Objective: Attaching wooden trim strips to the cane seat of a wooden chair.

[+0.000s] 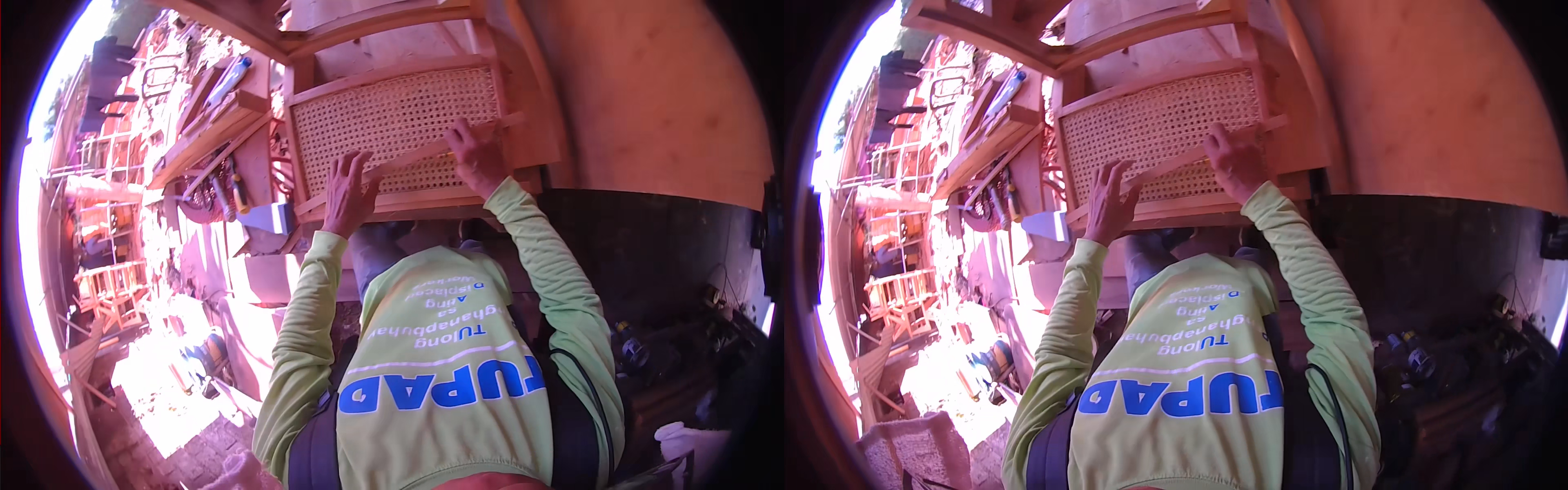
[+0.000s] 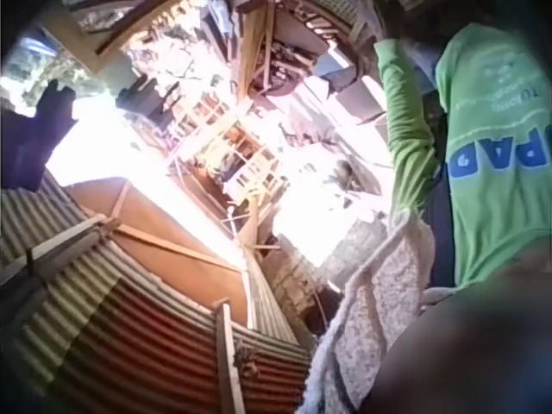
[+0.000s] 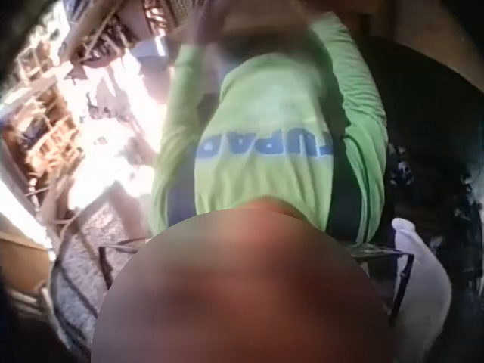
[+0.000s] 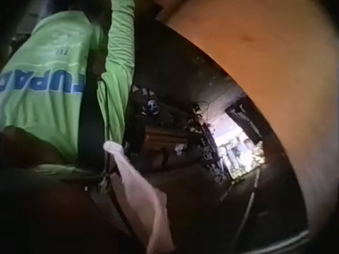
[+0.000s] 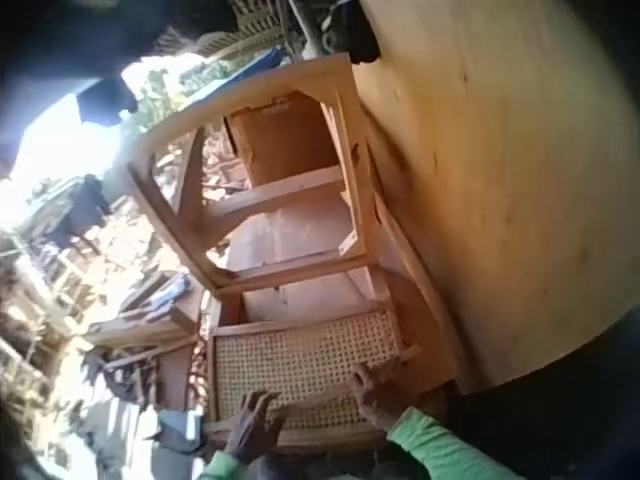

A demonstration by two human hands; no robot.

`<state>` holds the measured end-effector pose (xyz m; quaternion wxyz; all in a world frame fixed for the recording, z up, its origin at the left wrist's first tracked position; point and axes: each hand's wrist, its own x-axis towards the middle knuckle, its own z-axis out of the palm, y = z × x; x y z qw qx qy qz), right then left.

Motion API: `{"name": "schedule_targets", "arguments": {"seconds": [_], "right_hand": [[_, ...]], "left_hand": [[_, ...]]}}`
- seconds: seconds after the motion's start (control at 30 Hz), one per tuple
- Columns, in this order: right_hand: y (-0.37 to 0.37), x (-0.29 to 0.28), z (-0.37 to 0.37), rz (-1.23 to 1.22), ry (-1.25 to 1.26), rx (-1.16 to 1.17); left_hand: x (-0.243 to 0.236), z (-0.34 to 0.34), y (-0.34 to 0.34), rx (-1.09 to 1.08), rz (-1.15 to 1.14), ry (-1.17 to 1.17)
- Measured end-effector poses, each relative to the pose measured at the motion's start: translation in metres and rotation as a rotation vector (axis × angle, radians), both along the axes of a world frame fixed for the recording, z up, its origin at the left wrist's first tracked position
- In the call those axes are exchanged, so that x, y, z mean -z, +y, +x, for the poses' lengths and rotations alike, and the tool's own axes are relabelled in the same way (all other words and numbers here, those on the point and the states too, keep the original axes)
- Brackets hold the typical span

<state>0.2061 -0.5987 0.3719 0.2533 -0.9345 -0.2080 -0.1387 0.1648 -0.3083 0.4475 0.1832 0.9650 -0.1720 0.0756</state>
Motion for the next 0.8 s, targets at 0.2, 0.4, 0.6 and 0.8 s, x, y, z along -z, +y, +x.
{"name": "schedule_targets", "arguments": {"seconds": [0.2,0.4,0.6,0.8], "right_hand": [[-0.008,-0.005,0.0,-0.04,-0.121,-0.049],[-0.004,-0.004,0.0,-0.071,-0.081,-0.055],[-0.003,0.0,0.002,-0.016,-0.09,-0.045],[-0.004,0.0,0.004,-0.013,-0.054,-0.086]], "left_hand": [[-0.005,-0.03,0.079,-0.039,0.102,0.09],[0.009,-0.024,0.086,0.025,0.143,0.074],[0.01,-0.016,0.084,0.087,0.129,0.064],[0.003,-0.013,0.089,0.14,0.151,0.098]]}}
